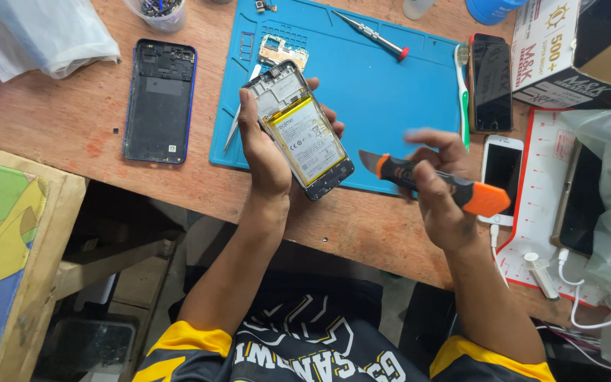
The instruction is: The person disassembles a smartphone by removing the motherboard and battery. They use a prying tool to lift the battery and a screwdriver to remove screws from the phone's frame. The components are placed on a blue anti-static mat.
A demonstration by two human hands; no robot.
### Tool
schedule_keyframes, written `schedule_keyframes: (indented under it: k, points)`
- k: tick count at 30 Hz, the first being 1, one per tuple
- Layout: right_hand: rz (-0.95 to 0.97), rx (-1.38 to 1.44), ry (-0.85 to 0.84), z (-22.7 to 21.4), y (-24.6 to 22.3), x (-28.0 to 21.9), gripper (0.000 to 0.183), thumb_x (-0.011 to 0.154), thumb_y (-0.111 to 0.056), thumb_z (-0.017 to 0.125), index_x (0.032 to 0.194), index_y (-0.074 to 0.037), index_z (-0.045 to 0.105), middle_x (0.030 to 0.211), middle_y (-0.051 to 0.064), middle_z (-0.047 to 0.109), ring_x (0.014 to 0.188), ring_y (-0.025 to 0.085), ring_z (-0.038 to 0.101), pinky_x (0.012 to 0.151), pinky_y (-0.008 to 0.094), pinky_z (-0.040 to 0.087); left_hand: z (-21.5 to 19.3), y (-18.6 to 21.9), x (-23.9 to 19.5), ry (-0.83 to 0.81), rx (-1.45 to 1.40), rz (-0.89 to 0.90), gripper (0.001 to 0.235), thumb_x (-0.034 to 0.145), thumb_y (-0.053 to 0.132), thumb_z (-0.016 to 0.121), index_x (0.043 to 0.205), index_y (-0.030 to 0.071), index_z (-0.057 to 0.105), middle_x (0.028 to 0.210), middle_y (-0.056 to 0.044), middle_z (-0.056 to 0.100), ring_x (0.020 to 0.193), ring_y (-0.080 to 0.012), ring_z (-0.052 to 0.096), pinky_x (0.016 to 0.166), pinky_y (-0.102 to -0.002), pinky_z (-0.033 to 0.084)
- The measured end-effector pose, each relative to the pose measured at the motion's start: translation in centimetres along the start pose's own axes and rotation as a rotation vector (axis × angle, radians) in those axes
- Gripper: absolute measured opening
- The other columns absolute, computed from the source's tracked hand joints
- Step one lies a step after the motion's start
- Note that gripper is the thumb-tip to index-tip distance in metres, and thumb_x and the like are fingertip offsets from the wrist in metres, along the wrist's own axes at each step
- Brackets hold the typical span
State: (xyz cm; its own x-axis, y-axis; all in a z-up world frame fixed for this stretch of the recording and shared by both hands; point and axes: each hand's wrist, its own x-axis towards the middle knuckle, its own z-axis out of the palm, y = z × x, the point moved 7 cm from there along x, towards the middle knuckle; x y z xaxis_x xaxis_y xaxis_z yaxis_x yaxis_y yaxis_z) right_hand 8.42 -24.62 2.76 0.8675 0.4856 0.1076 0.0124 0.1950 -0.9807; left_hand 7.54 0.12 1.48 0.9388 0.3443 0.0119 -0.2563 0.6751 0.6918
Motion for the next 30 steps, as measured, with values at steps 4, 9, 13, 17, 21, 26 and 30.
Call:
schedule_keyframes:
  k: [4,9,13,17,21,26,30]
  points:
    - [0.045,-0.237,-0.055,3.3,-1.8,1.0,0.048,0.105,-0.026,0.061,0.141,0.005,0.052,0.119,0.015,0.067,0.098,0.015,0.071,0.088,0.029,0.062,-0.1,-0.2,0.0,0.007,-0.009,-0.008,0.088,0.101,0.069,0.025,0.124,-0.007,0.063,0.085,-0.019,0.069,0.075,-0.0306,0.074,0.07,-0.043,0.066]
    - [0.059,-0.297,-0.127,5.4,-2.4,1.8,0.041,0.101,-0.011,0.068,0.139,0.001,0.059,0.113,0.013,0.066,0.093,0.015,0.067,0.082,0.029,0.059,0.0,-0.8,-0.3,-0.029,-0.023,-0.025,0.092,0.101,0.072,0.024,0.125,-0.008,0.064,0.085,-0.018,0.068,0.076,-0.0297,0.074,0.07,-0.043,0.065]
    - [-0.033,-0.313,-0.068,4.6,-1.9,2.5,0.026,0.106,-0.011,0.068,0.13,-0.001,0.068,0.115,0.011,0.067,0.087,0.012,0.064,0.078,0.027,0.056,0.3,-0.8,-0.3,-0.08,-0.035,-0.03,0.094,0.101,0.072,0.023,0.124,-0.009,0.064,0.084,-0.019,0.069,0.075,-0.0303,0.074,0.07,-0.043,0.066]
    - [-0.071,-0.301,0.003,3.8,-1.5,2.6,0.021,0.11,-0.017,0.062,0.124,-0.002,0.066,0.122,0.009,0.068,0.105,0.015,0.071,0.093,0.028,0.063,0.0,-0.9,-0.3,-0.052,0.002,-0.028,0.093,0.101,0.072,0.024,0.123,-0.008,0.065,0.082,-0.019,0.069,0.074,-0.0306,0.075,0.068,-0.042,0.067]
    - [-0.033,-0.469,0.119,4.0,-1.3,1.5,0.024,0.106,-0.014,0.065,0.124,0.002,0.066,0.113,0.013,0.073,0.101,0.017,0.07,0.085,0.028,0.058,-0.2,-0.8,0.0,-0.053,-0.025,0.005,0.091,0.102,0.072,0.026,0.125,-0.008,0.062,0.085,-0.019,0.069,0.076,-0.0307,0.074,0.068,-0.042,0.066]
    - [-0.048,-0.229,-0.01,6.2,-0.8,1.6,0.028,0.103,-0.009,0.068,0.127,0.001,0.06,0.114,0.014,0.073,0.106,0.019,0.075,0.095,0.033,0.065,0.0,-1.4,-0.5,-0.026,-0.062,-0.007,0.089,0.101,0.072,0.029,0.131,-0.007,0.059,0.094,-0.018,0.067,0.087,-0.0293,0.072,0.078,-0.042,0.063]
    - [-0.021,-0.289,-0.042,7.3,0.2,1.5,0.027,0.101,-0.001,0.069,0.126,0.001,0.061,0.112,0.015,0.073,0.104,0.019,0.075,0.093,0.031,0.064,0.2,-1.7,-1.0,-0.04,-0.066,0.007,0.086,0.102,0.072,0.033,0.131,-0.006,0.057,0.101,-0.018,0.065,0.097,-0.0296,0.07,0.087,-0.043,0.062]
